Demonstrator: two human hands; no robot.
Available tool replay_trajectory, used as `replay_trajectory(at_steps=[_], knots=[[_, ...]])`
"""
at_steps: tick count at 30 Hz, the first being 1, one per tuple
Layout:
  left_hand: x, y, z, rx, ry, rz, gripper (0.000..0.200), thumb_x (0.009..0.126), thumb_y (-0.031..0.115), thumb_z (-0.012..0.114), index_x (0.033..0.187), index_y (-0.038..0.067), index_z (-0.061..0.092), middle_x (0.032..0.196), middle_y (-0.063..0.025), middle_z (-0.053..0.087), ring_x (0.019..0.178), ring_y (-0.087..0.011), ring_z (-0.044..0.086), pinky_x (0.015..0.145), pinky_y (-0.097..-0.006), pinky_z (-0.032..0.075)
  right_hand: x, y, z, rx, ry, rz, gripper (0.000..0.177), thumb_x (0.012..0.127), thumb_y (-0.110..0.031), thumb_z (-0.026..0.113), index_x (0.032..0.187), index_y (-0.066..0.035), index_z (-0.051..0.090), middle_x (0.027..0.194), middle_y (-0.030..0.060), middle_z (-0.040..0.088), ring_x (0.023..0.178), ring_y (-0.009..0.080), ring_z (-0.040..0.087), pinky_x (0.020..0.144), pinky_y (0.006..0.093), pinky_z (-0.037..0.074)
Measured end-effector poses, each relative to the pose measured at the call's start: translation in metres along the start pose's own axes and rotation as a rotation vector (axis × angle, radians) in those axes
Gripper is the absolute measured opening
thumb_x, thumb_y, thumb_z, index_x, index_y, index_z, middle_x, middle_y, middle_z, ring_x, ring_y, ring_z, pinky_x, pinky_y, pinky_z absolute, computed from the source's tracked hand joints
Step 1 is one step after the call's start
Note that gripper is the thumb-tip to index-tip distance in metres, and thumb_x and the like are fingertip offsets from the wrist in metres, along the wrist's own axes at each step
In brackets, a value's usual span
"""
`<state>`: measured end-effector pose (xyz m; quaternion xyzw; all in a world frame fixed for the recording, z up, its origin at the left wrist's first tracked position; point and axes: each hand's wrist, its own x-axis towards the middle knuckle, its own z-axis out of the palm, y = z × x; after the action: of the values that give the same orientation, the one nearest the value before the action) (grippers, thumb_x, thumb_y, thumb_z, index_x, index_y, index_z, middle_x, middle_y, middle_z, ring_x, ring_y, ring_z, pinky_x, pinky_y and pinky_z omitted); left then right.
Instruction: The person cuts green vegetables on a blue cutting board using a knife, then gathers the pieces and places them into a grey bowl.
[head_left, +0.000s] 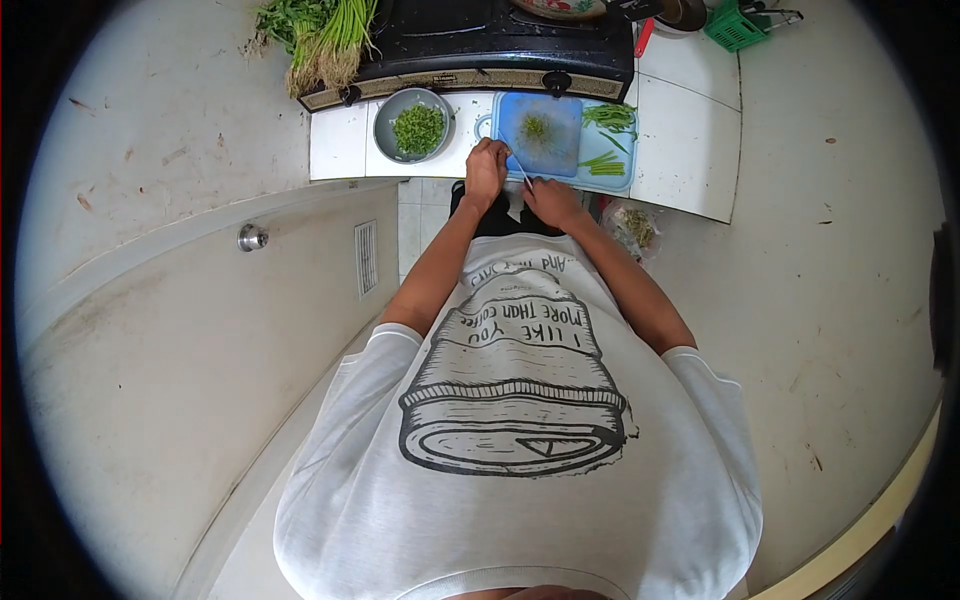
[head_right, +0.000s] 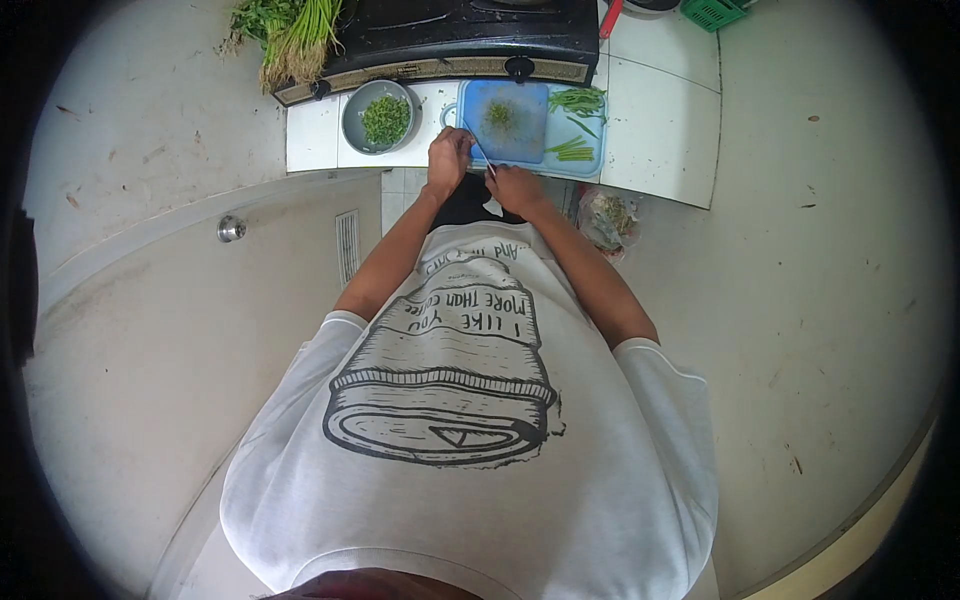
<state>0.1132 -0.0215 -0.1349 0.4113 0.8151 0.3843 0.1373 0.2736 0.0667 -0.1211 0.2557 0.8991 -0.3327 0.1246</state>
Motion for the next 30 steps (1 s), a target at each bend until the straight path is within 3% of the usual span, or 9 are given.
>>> replay_trajectory(at_steps=[2, 7, 11, 23, 30], knots=[[-0.001, 0.000, 0.001, 0.011, -0.005, 0.021, 0.011, 0.084, -0.003, 0.062, 0.091, 0.001, 0.071, 0.087, -0.0182, 0.065, 0.083, -0.0392, 0.065, 0.077, -0.0460, 0.053, -0.001, 0.005, 0.004, 0.019, 0.041, -0.037, 0.050, 0.102, -0.042, 0.049, 0.093, 0.001, 0.071, 0.086, 0.0286, 0.070, 0.082, 0.0458, 0.070, 0.079, 0.0548, 0.056], [-0.003, 0.001, 0.001, 0.016, -0.003, 0.018, 0.012, 0.084, -0.002, 0.062, 0.092, 0.000, 0.071, 0.089, -0.0199, 0.065, 0.084, -0.0401, 0.064, 0.079, -0.0464, 0.053, 0.013, 0.004, 0.006, -0.001, -0.007, 0.012, 0.041, 0.099, -0.039, 0.054, 0.101, -0.002, 0.072, 0.093, 0.0241, 0.073, 0.088, 0.0440, 0.071, 0.085, 0.0541, 0.056], [-0.004, 0.003, -0.001, 0.021, -0.005, 0.036, 0.014, 0.084, -0.001, 0.062, 0.095, 0.000, 0.071, 0.091, -0.0203, 0.066, 0.086, -0.0402, 0.064, 0.080, -0.0469, 0.053, 0.013, 0.006, 0.004, 0.008, -0.027, 0.024, 0.041, 0.098, -0.039, 0.055, 0.101, -0.002, 0.072, 0.093, 0.0254, 0.072, 0.088, 0.0446, 0.071, 0.085, 0.0547, 0.056], [-0.004, 0.004, -0.006, 0.036, -0.034, 0.008, 0.013, 0.087, 0.000, 0.060, 0.094, 0.001, 0.071, 0.092, -0.0193, 0.066, 0.086, -0.0394, 0.063, 0.082, -0.0473, 0.052, 0.002, 0.002, -0.010, 0.009, -0.018, 0.087, 0.049, 0.100, -0.044, 0.049, 0.099, -0.001, 0.072, 0.089, 0.0276, 0.071, 0.084, 0.0455, 0.071, 0.079, 0.0551, 0.057], [-0.004, 0.001, -0.001, 0.067, 0.010, 0.014, 0.011, 0.087, 0.002, 0.064, 0.094, 0.000, 0.072, 0.087, -0.0193, 0.066, 0.082, -0.0368, 0.066, 0.078, -0.0441, 0.053, 0.000, 0.008, -0.003, 0.053, -0.023, 0.000, 0.048, 0.101, -0.043, 0.050, 0.100, 0.000, 0.071, 0.085, 0.0290, 0.070, 0.081, 0.0474, 0.070, 0.079, 0.0559, 0.056]])
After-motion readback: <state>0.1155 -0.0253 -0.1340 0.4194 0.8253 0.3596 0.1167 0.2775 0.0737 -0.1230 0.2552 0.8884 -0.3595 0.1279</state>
